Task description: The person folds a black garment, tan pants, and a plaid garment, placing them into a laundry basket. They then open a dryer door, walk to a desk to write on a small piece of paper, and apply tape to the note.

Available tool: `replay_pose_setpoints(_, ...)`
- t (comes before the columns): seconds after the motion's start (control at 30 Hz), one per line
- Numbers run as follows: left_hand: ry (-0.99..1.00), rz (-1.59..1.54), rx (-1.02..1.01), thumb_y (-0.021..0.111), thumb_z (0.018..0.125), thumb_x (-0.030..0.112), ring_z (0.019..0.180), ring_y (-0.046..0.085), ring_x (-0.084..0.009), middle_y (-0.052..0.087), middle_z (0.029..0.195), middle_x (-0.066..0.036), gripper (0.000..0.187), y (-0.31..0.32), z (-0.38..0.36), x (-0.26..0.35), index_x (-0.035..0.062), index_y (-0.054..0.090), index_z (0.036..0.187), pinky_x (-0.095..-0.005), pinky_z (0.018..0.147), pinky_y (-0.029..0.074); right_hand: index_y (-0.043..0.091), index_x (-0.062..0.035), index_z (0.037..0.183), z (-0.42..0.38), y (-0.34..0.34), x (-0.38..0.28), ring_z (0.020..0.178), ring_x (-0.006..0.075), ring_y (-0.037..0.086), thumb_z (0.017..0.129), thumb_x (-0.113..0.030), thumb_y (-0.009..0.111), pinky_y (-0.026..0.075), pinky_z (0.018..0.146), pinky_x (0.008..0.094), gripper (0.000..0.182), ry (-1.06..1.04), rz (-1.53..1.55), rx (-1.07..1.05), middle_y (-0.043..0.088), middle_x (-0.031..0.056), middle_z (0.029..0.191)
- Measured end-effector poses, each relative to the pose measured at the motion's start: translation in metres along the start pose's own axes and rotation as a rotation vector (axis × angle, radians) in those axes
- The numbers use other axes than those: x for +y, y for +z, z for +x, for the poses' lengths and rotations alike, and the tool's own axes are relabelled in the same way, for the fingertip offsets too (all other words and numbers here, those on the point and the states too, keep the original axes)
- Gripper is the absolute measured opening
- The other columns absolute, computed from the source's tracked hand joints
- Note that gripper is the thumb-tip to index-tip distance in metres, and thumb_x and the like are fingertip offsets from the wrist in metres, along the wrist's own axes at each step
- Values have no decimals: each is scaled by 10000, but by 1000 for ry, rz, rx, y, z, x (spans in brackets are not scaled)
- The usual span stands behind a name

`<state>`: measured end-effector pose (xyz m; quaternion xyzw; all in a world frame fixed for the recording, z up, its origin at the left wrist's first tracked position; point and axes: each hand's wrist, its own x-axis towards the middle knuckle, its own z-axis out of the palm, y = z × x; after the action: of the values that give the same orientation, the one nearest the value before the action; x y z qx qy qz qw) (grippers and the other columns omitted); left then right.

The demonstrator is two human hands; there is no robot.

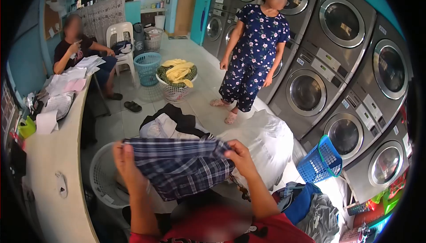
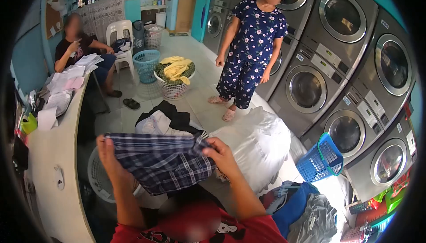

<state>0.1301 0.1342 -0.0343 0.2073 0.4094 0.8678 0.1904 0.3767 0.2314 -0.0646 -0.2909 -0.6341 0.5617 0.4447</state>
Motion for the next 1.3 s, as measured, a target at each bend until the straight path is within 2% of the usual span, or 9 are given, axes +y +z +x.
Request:
replay_pose_setpoints(0.13, 74, -105, -66, 477, 851, 144, 716, 476, -48, 485, 817, 38, 100, -30, 28, 22, 95, 512, 932, -204, 652, 414, 577, -22, 782, -1, -19, -31, 671, 129, 510, 699, -110, 660, 386, 590, 252, 147, -58, -575, -299, 555, 36, 717)
replay_pose_setpoints(0.33, 282, 177, -8, 461, 862, 165, 728, 425, -46, 448, 802, 27, 99, -55, 59, 24, 81, 511, 878, -194, 670, 369, 574, -23, 764, 28, -48, -33, 627, 174, 494, 682, -121, 665, 379, 565, 273, 157, -178, -828, -174, 528, 63, 688)
replay_pose_setpoints(0.53, 228, 36, 240, 450, 867, 156, 790, 441, -58, 468, 818, 23, 100, -65, 85, 29, 82, 517, 877, -211, 743, 371, 534, -43, 730, 55, -63, -15, 713, 88, 465, 749, -77, 586, 369, 667, 219, 65, -47, -300, 55, 509, 1, 726)
replay_pose_setpoints(0.67, 203, 77, -12, 488, 855, 165, 825, 502, -89, 527, 863, 6, 118, -90, 88, 22, 76, 532, 919, -218, 744, 399, 532, -51, 810, 60, -51, -1, 895, 135, 492, 791, -104, 534, 360, 786, 243, 56, -42, -17, 4, 535, 51, 945)
replay_pose_setpoints(0.8, 138, 714, -328, 542, 793, 91, 684, 407, -73, 461, 742, -4, 79, -23, 30, 15, 16, 519, 805, -197, 644, 344, 489, -74, 1069, 55, 24, 9, 1027, 152, 463, 777, -195, 585, 376, 828, 255, 331, -171, -213, -362, 501, 73, 1100)
replay_pose_setpoints(0.9, 300, 864, -665, 610, 702, -23, 576, 518, -130, 565, 672, -87, 113, 11, -8, 4, 0, 559, 799, -236, 543, 404, 470, -73, 1099, 42, 79, 4, 959, 116, 474, 757, -205, 610, 383, 762, 233, 393, -348, -189, -410, 519, 78, 1085)
replay_pose_setpoints(0.97, 310, 860, -679, 616, 698, -19, 573, 526, -140, 571, 680, -98, 125, 18, -16, -1, 6, 565, 809, -238, 543, 406, 483, -73, 1079, 37, 88, -4, 909, 106, 479, 774, -183, 600, 360, 779, 253, 344, 30, -109, -576, 531, 30, 971)
replay_pose_setpoints(1.1, 334, 854, -664, 628, 709, 9, 577, 519, -128, 547, 662, -84, 152, 22, -19, -6, 6, 527, 822, -235, 559, 413, 532, -43, 963, 41, 85, 16, 802, 17, 445, 824, -105, 539, 353, 698, 169, 152, 35, 268, -511, 503, -38, 840)
replay_pose_setpoints(1.3, 92, 581, -618, 654, 709, 46, 605, 496, -92, 522, 673, -29, 243, 21, -20, -19, 15, 451, 839, -218, 556, 400, 550, -12, 888, 43, 83, -1, 710, 56, 464, 811, -104, 539, 373, 637, 204, 120, 79, 233, -429, 528, -6, 749)
